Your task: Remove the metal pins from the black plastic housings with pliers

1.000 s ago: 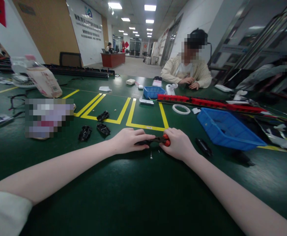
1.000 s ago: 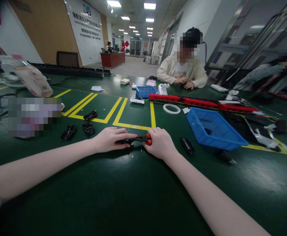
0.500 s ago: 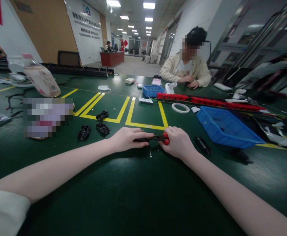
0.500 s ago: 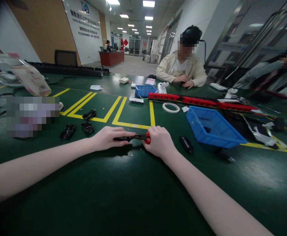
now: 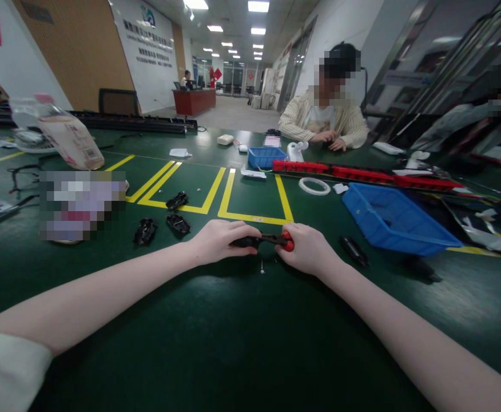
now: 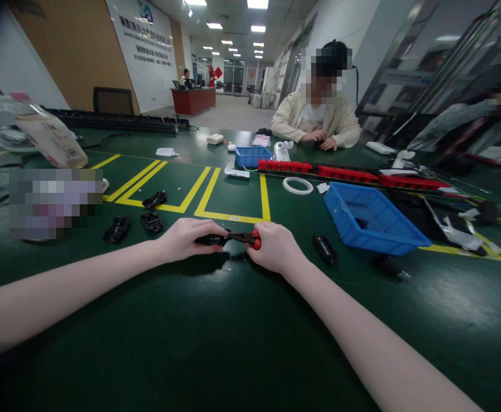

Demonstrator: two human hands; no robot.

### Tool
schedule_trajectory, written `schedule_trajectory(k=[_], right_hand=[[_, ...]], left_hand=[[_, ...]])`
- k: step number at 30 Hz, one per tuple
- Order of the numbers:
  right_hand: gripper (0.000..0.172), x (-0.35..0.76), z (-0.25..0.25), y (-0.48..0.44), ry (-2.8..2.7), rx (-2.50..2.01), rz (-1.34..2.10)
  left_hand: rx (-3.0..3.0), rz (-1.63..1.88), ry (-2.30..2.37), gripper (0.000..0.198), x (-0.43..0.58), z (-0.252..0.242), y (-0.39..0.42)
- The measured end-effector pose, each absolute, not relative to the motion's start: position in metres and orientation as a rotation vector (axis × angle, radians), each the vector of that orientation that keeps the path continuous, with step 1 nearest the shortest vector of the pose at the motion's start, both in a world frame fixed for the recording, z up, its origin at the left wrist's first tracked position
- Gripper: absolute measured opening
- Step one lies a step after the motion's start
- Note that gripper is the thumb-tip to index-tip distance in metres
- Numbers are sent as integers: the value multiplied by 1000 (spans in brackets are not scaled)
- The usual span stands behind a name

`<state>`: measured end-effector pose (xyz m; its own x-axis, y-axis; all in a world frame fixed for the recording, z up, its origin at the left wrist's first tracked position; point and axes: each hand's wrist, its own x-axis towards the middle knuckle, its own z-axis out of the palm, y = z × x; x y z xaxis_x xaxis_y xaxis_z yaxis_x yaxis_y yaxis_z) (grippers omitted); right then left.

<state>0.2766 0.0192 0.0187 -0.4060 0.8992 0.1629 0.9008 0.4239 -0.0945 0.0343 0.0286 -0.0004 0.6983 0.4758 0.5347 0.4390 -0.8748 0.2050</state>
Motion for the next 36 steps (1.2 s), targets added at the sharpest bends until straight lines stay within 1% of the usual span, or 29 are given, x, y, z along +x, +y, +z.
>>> schedule_trajectory(k=[6,11,15,23,32,36], right_hand=[[16,270,27,13,-2435,-1751,101],[18,266,33,9,-2426,-1835,182],[21,264,34,8,-2423,-1868,184],[18,265,30,7,-2452,-1813,55],[14,269,29,9,-2489,-1659,-139],[16,270,30,9,-2487,-1620,-304]], left_hand=[[2759,991,809,29,34,-1,29],[2701,968,797,30,33,-1,29],[2639,961,796,30,32,-1,30],[2506,891,823,24,33,1,30],[2575,897,779,28,33,0,30],[2620,915,774,30,33,0,30]])
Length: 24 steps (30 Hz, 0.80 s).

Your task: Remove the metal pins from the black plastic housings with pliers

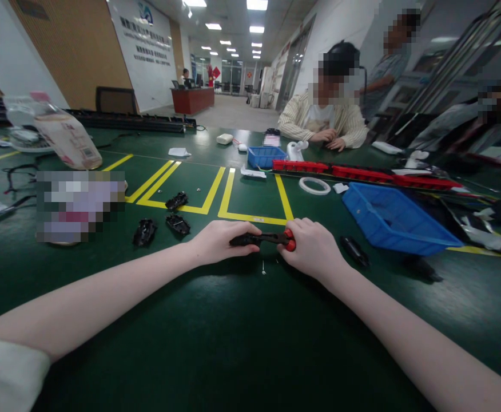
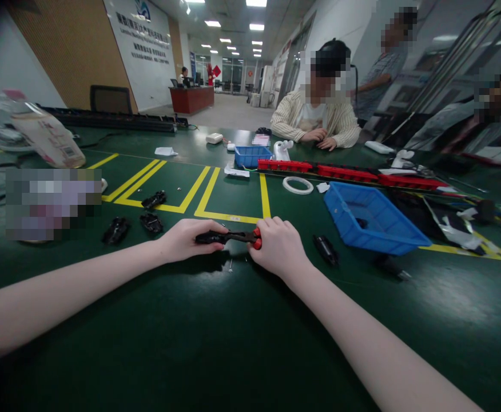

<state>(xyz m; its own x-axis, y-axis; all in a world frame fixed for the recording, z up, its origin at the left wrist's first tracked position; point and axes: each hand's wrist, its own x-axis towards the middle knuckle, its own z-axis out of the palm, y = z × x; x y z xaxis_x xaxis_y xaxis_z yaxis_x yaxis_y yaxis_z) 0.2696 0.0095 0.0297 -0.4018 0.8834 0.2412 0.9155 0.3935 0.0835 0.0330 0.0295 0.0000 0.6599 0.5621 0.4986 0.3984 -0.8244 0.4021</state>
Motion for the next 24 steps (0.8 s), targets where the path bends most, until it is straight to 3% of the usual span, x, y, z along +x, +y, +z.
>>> schedule_trajectory(k=[4,14,24], right_hand=[[18,269,32,8,-2460,-1654,-369],[17,270,29,11,-2441,-1803,37],[17,269,30,10,-2449,-1788,55]], left_hand=[[2637,978,777,33,34,-1,30],[2621,912,805,33,34,0,31],[2450,943,743,31,33,3,32]])
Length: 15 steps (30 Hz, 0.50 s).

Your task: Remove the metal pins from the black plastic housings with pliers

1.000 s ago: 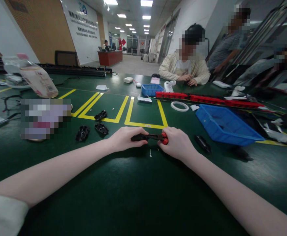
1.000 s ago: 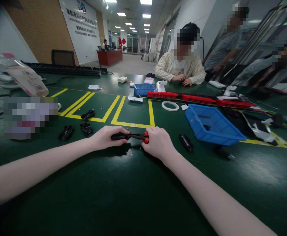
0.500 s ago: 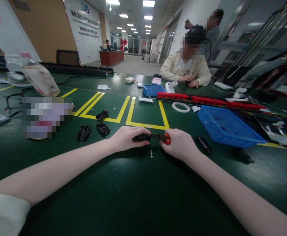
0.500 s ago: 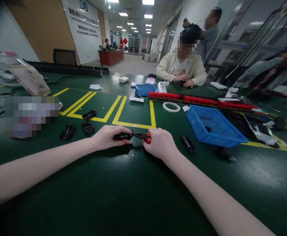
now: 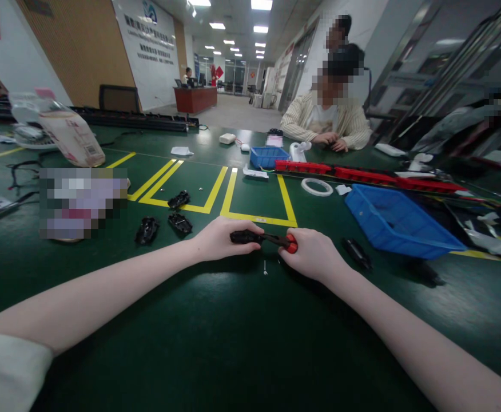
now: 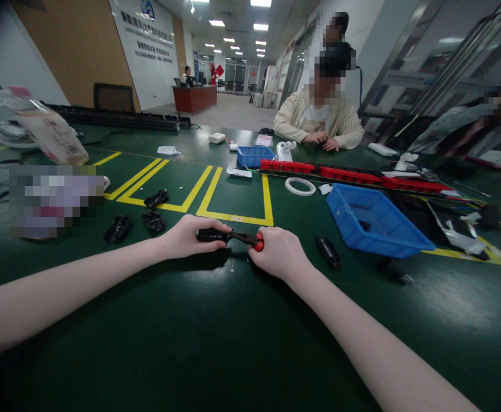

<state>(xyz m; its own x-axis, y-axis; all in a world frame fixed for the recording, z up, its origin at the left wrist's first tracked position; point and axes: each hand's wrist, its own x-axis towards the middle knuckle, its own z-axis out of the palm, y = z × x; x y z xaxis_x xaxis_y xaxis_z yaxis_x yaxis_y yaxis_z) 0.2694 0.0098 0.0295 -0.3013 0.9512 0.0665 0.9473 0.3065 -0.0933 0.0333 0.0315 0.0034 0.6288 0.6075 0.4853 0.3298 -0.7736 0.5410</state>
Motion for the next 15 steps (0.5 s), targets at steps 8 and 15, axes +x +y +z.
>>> schedule_trajectory(k=[8,15], right_hand=[[15,270,25,10,-2460,-1738,5],[12,272,30,7,-2479,-1675,-103]], left_hand=[[2422,1005,639,29,34,6,31],[2386,946,647,28,33,4,31]])
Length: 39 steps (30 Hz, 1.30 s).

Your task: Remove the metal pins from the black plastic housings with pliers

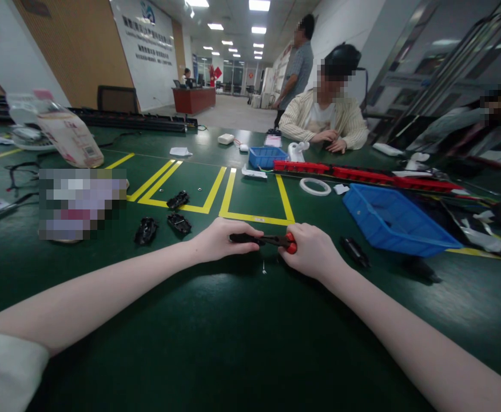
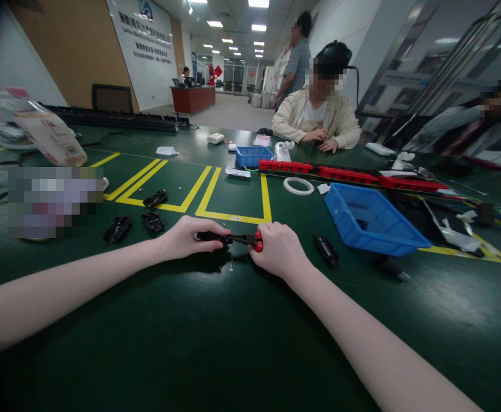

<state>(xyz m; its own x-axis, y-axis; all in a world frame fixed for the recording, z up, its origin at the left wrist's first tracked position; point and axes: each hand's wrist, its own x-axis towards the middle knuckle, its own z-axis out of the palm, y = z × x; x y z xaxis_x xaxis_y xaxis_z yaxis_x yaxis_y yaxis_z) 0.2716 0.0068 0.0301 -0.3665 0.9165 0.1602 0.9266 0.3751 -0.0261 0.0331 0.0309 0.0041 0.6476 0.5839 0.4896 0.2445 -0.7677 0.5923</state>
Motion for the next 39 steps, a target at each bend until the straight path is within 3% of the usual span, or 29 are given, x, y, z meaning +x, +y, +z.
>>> schedule_trajectory(k=[13,39], right_hand=[[13,276,28,9,-2459,-1634,-79],[15,278,23,12,-2490,-1576,-22]], left_hand=[[2657,885,750,39,35,2,28],[2475,1025,765,40,34,7,20]])
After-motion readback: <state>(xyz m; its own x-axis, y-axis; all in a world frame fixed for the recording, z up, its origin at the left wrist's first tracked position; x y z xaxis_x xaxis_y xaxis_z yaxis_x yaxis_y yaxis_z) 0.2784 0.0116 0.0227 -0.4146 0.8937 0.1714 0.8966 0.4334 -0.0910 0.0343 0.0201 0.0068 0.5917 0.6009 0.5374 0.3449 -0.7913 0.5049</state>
